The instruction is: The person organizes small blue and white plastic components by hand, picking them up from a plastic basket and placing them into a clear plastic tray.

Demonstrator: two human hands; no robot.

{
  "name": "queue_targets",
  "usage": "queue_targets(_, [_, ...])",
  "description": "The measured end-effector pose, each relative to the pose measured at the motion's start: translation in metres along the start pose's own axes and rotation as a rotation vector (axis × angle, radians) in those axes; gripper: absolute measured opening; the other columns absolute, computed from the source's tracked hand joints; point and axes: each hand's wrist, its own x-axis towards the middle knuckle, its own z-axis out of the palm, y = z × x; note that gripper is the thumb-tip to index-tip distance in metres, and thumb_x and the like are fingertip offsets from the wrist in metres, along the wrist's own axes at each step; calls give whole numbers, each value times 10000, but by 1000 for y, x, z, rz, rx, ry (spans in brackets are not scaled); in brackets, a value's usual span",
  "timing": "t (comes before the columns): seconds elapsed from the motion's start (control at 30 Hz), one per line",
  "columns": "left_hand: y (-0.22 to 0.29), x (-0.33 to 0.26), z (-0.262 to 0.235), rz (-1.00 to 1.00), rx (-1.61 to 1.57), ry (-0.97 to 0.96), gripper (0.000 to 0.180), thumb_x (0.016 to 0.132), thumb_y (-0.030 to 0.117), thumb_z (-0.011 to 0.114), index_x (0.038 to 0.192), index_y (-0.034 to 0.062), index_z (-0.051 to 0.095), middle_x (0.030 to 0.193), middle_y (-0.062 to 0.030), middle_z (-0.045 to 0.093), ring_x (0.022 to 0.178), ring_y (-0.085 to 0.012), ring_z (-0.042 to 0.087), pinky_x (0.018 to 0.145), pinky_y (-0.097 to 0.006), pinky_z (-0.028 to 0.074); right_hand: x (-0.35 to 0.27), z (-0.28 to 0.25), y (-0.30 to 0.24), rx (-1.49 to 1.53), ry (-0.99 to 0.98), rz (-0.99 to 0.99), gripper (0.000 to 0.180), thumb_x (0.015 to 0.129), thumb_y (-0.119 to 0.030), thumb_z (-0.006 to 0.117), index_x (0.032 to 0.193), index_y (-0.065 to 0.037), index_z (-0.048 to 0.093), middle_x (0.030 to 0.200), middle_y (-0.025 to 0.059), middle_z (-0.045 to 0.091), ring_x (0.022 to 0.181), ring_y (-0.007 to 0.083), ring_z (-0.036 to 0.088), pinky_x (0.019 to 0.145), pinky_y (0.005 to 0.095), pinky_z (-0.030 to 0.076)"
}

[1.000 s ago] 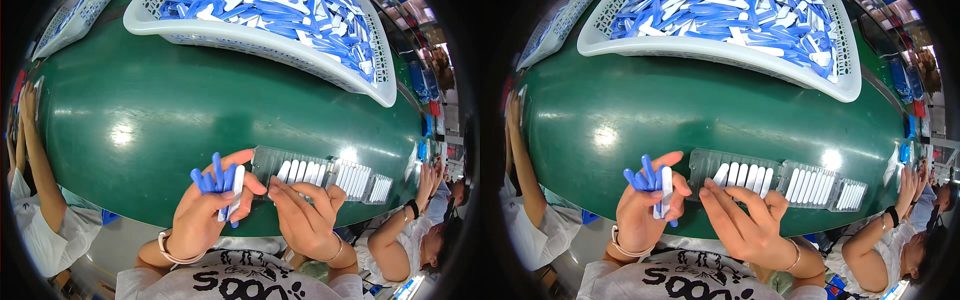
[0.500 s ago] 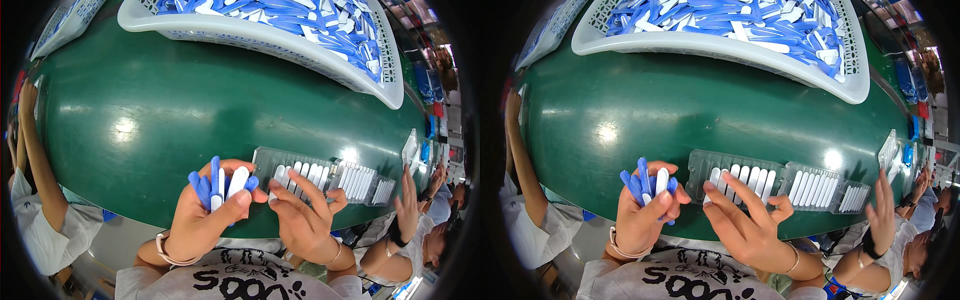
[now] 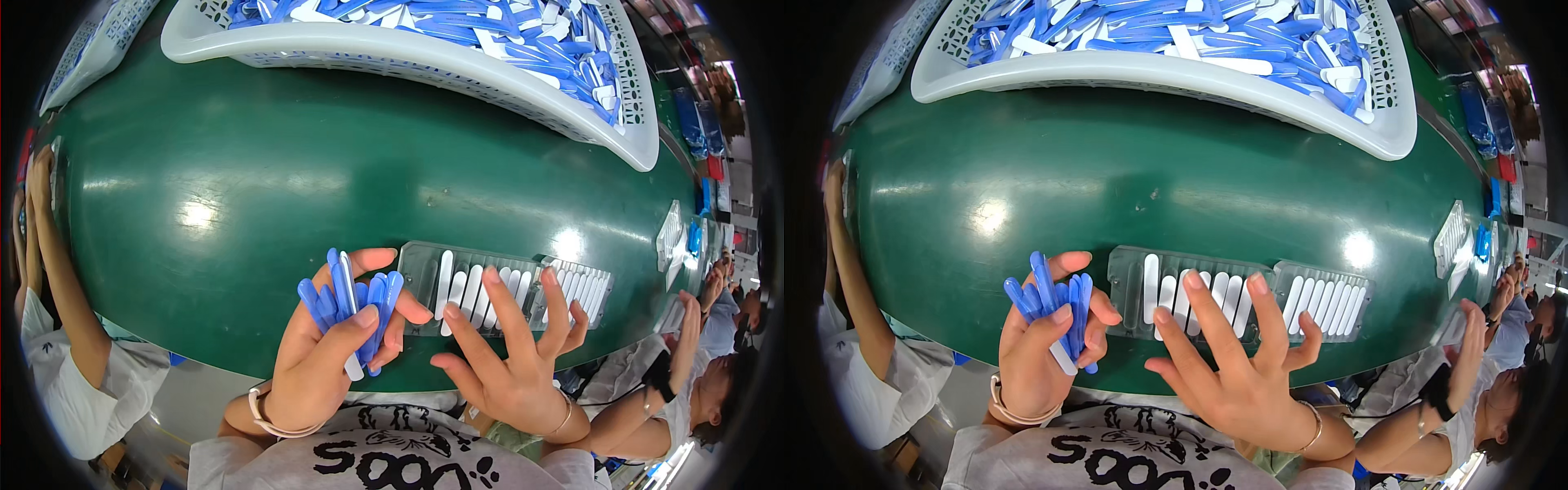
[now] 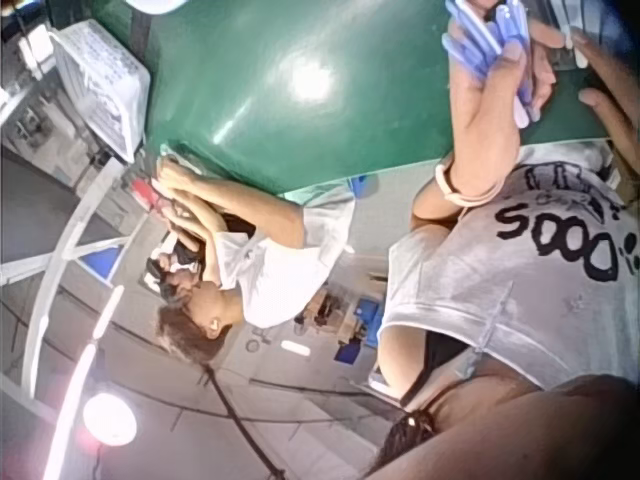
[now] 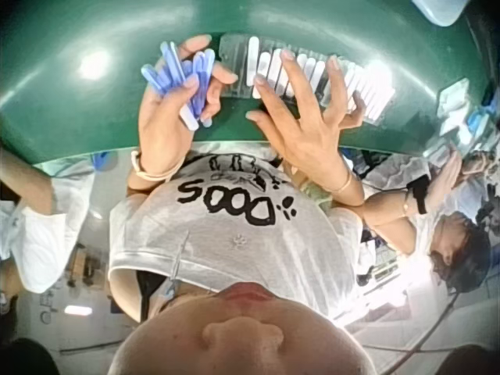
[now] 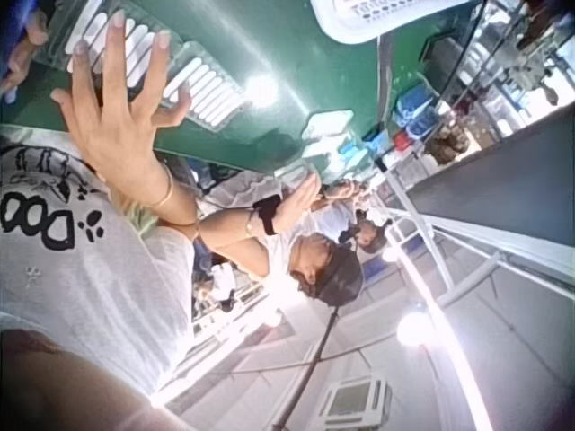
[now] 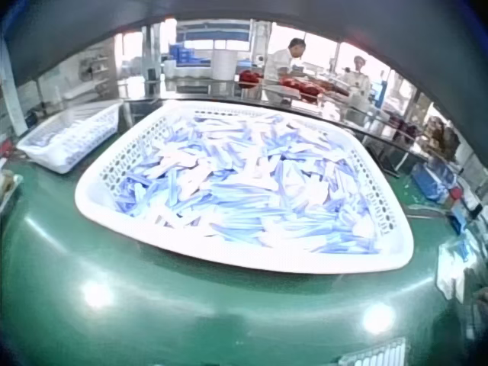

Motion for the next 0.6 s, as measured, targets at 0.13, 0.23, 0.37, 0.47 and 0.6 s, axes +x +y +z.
queue_targets(0.13, [-3, 2, -3, 32, 2, -37, 453, 885, 89, 436, 1320, -5, 349, 927, -218, 609, 620, -148, 501, 492, -272, 379, 11, -3, 5, -33, 27, -22, 392, 735, -527, 645, 1008, -251, 694, 1280, 16, 568, 1266, 344, 344, 987, 585, 122])
queue_targets(0.23, [-4, 0, -8, 94, -11, 3, 468, 878, 95, 431, 1326, 11, 324, 915, -221, 600, 609, -149, 493, 486, -274, 378, 15, -6, 20, -50, -59, -245, 461, 740, -542, 646, 1089, -243, 678, 1356, 130, 470, 1303, 402, 247, 1025, 561, 88])
queue_targets(0.37, [-7, -2, -14, 137, -43, -103, 466, 901, 10, 385, 1344, 71, 251, 1041, -243, 565, 651, -130, 474, 521, -250, 384, 12, -12, 15, -47, -66, -209, 470, 720, -541, 656, 1072, -231, 684, 1353, 138, 467, 1284, 393, 275, 1008, 542, 131])
queue_targets(0.47, [-7, -3, -10, 179, -1, -87, 460, 911, -5, 390, 1331, 86, 226, 1036, -238, 563, 635, -118, 470, 503, -233, 374, 20, -19, 6, 40, -6, -47, 442, 632, -532, 702, 939, -214, 697, 1285, 44, 561, 1227, 310, 382, 872, 511, 222])
queue_targets(0.6, [-7, -3, -10, 188, 76, -83, 456, 933, 9, 406, 1323, 111, 193, 1042, -238, 561, 628, -105, 466, 499, -220, 367, 31, -14, 8, 32, 17, -186, 454, 618, -498, 716, 926, -165, 691, 1299, 70, 546, 1198, 305, 407, 816, 473, 234])
